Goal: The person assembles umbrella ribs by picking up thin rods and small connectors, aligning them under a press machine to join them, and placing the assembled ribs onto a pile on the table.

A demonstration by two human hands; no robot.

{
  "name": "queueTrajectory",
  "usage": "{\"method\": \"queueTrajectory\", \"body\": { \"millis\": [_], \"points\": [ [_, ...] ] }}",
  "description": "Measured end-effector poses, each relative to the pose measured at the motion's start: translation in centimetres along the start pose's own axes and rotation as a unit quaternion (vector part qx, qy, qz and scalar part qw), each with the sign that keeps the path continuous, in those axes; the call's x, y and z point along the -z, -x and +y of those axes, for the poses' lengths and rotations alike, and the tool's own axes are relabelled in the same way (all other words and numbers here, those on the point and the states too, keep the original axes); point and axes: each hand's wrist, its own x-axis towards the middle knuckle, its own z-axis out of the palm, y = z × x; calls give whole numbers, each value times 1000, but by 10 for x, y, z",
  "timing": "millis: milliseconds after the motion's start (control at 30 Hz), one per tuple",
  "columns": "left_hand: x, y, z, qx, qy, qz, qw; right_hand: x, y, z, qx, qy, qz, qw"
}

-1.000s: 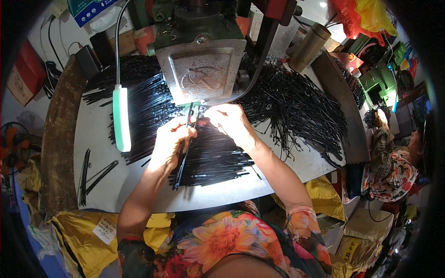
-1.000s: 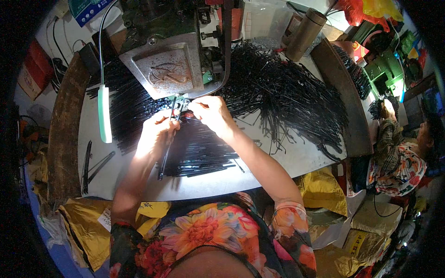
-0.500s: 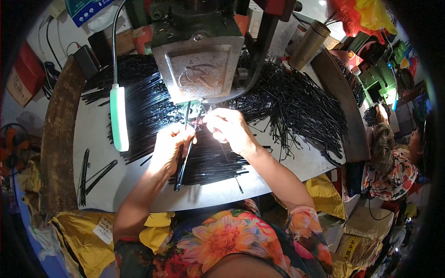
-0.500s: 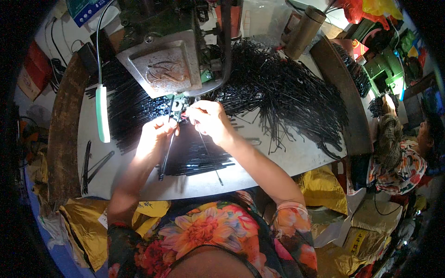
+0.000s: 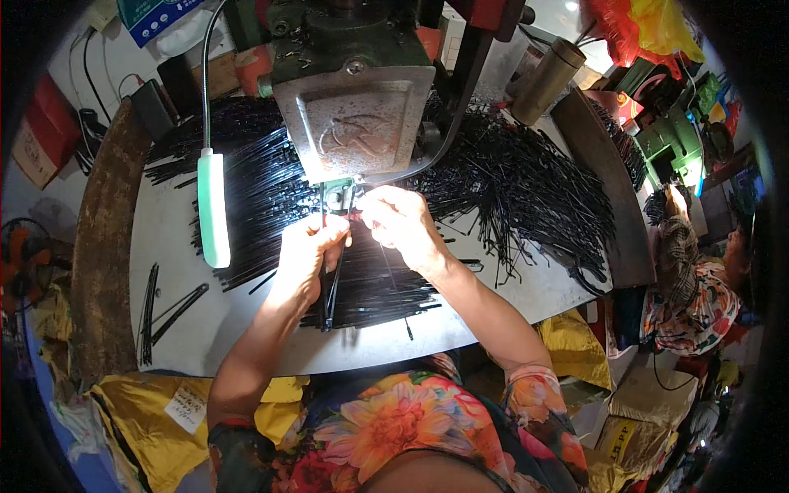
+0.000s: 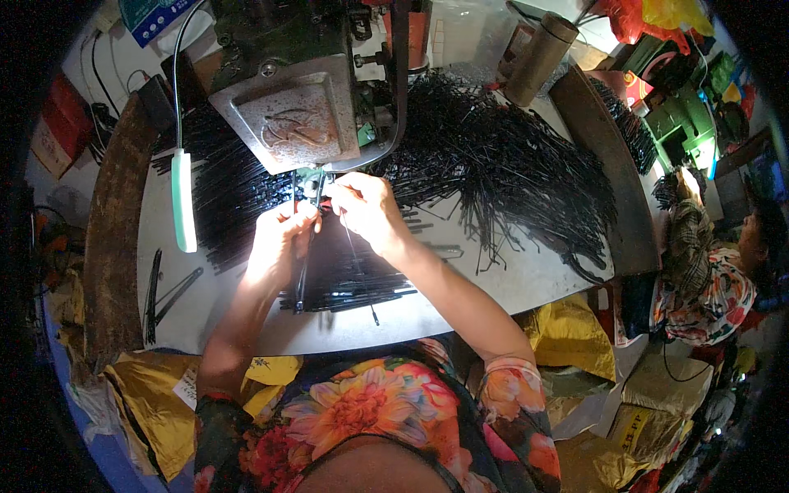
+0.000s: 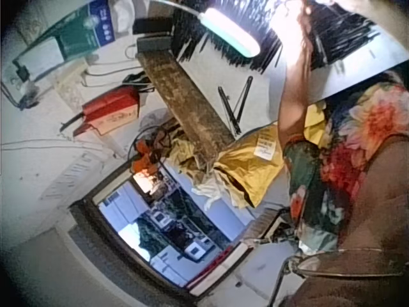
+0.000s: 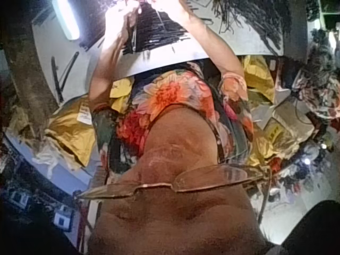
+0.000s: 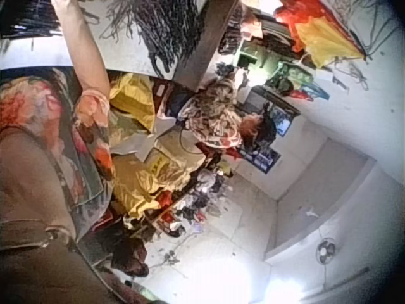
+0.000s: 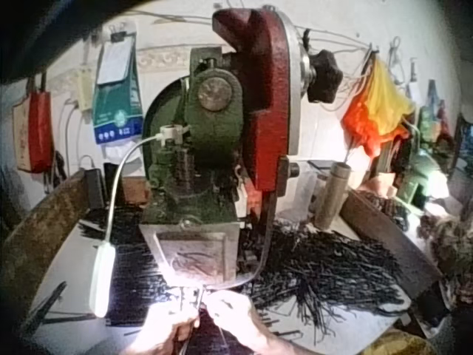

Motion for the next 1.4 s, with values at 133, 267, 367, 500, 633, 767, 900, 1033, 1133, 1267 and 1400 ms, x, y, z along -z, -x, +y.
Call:
{"method": "queueTrajectory", "body": {
  "millis": [133,267,367,500,633,767,900,1033,1133,1267,1400],
  "points": [
    [-1,-1,-2,1,15,10,1000,-4,-1,0,-3,-3,5,1000],
    [-2,-3,-1,8,32,1,999,-1,-5,5,18,17,-4,1000],
    [-4,-5,-4,-15,25,13,999,0,-7,8,15,8,0,1000],
    [-3,-8,-8,-9,20,0,1000,-1,-9,10,29,12,2,1000],
    [-7,-7,-10,2,52,29,998,-5,-9,9,30,-13,15,999],
    [-13,-8,-10,24,67,55,996,-5,-7,6,27,-12,17,999],
    [-15,-6,-11,22,54,63,996,-6,-7,6,24,-11,25,999],
    [-14,-5,-11,33,72,65,995,-9,-5,5,4,-20,38,999],
    [-17,-5,-8,48,65,76,994,-7,-6,10,5,-33,40,999],
    [-21,-4,-6,37,40,58,997,-5,-3,5,-6,-48,50,998],
    [-13,-6,-13,26,77,70,994,-7,-6,9,4,-12,26,1000]
  ]
}}
